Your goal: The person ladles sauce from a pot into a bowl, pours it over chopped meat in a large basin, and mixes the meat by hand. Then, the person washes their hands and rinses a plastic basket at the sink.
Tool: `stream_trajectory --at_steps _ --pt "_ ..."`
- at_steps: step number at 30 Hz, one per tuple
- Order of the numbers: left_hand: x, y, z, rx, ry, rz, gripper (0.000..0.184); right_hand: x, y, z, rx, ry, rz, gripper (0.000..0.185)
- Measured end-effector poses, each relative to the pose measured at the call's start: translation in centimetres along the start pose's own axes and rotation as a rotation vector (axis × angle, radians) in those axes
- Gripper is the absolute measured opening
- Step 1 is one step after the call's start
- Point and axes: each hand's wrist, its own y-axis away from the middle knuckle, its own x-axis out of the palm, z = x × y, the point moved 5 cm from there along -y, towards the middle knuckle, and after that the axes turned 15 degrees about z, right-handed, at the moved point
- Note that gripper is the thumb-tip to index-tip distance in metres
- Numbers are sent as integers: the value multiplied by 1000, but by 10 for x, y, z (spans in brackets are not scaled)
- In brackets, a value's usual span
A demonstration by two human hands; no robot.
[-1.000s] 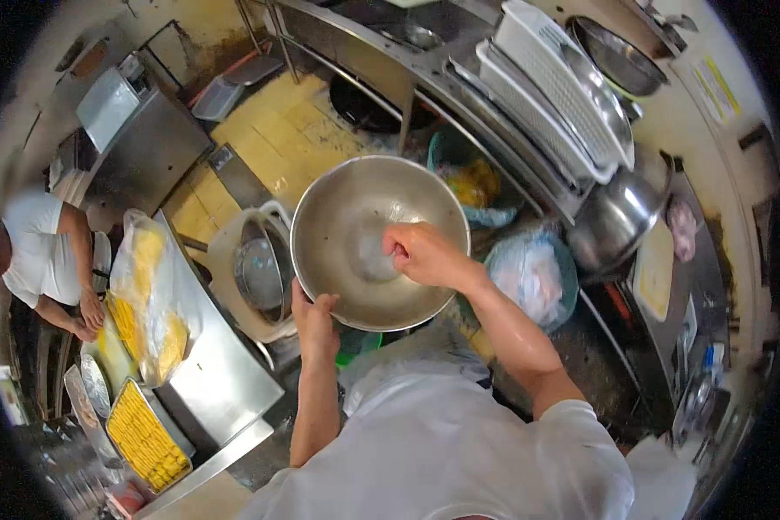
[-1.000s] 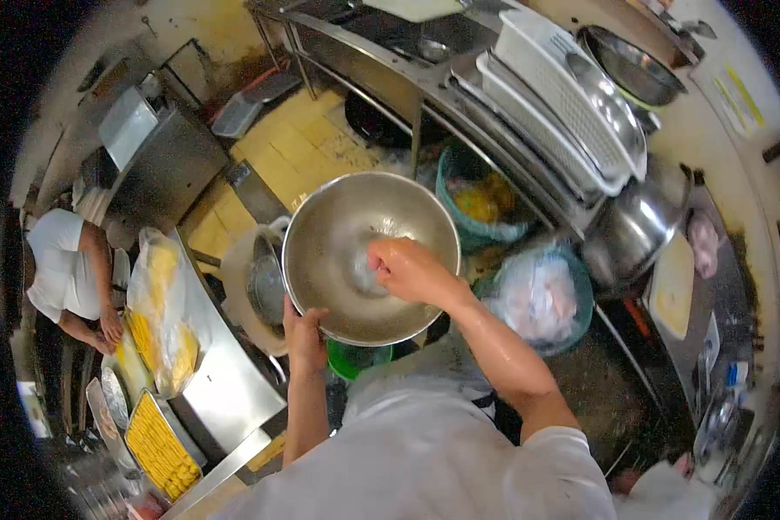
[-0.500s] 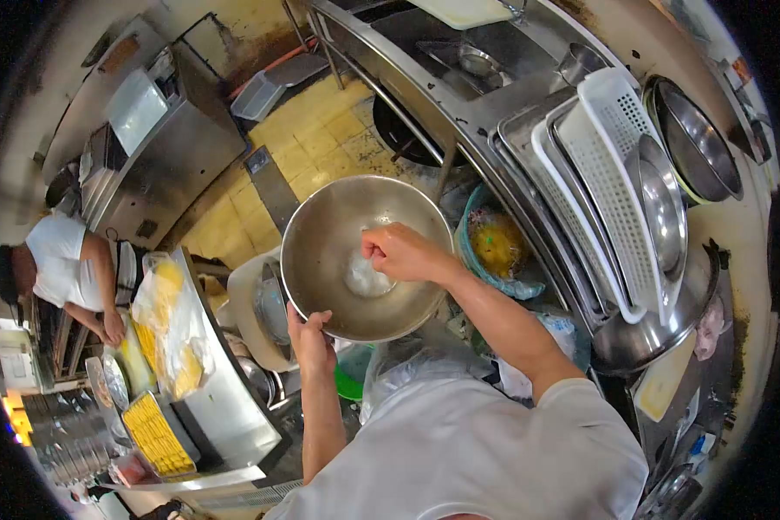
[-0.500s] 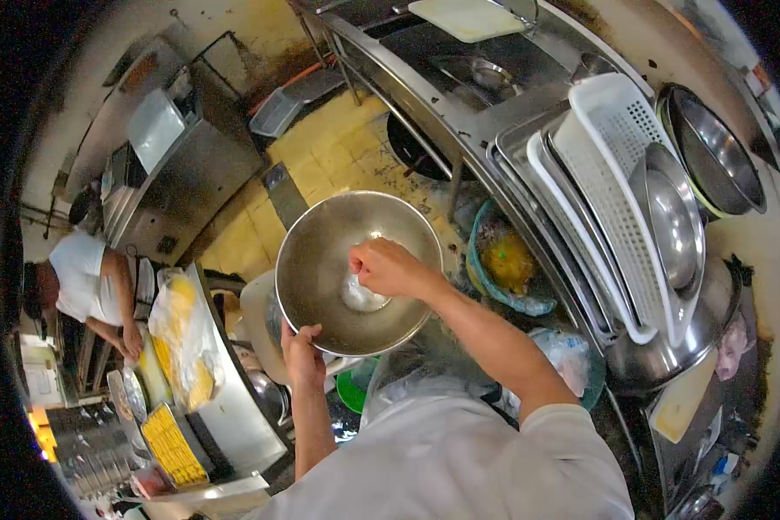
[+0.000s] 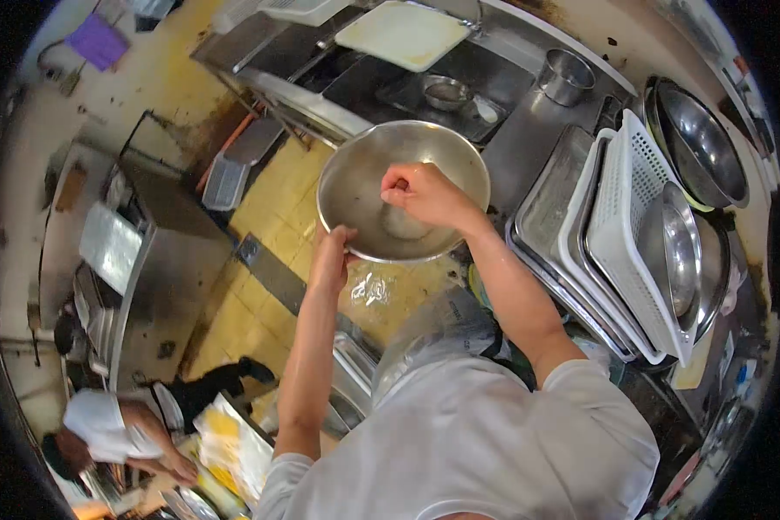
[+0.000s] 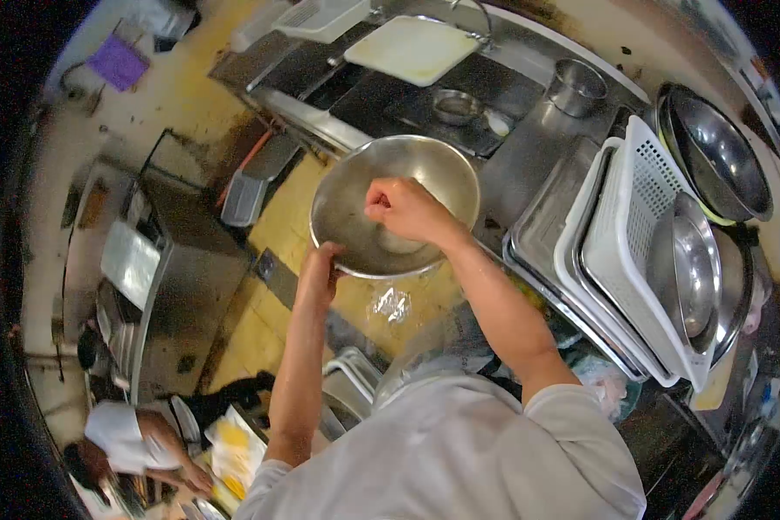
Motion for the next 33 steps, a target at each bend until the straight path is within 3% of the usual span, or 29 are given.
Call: stream_trajectory --at_steps 4,12,19,23,26,27,31,33 --pt "20 -139 -23 -173 -25 290 41 -58 -30 -41 42 -73 -235 14" --pt "85 -298 -33 -360 -160 373 39 -170 -55 -141 236 -128 -710 13" --pt "89 -426 10 -557 -30 372 28 -183 -62 -176 359 -280 -822 15" --pt "96 -503 33 -459 -39 319 26 -171 -65 -182 418 -267 -956 15" --pt "114 -535 25 -362 -83 285 28 -157 -66 -193 475 -213 -1090 15" --pt "117 -554 34 -367 1 375 34 -150 -64 -197 514 -238 -1122 13" --pt "135 -528 23 -598 43 464 44 -113 -52 -187 633 -197 -1270 12" --pt "152 -470 7 -659 -95 774 49 -90 -43 -183 629 -224 -1339 14"
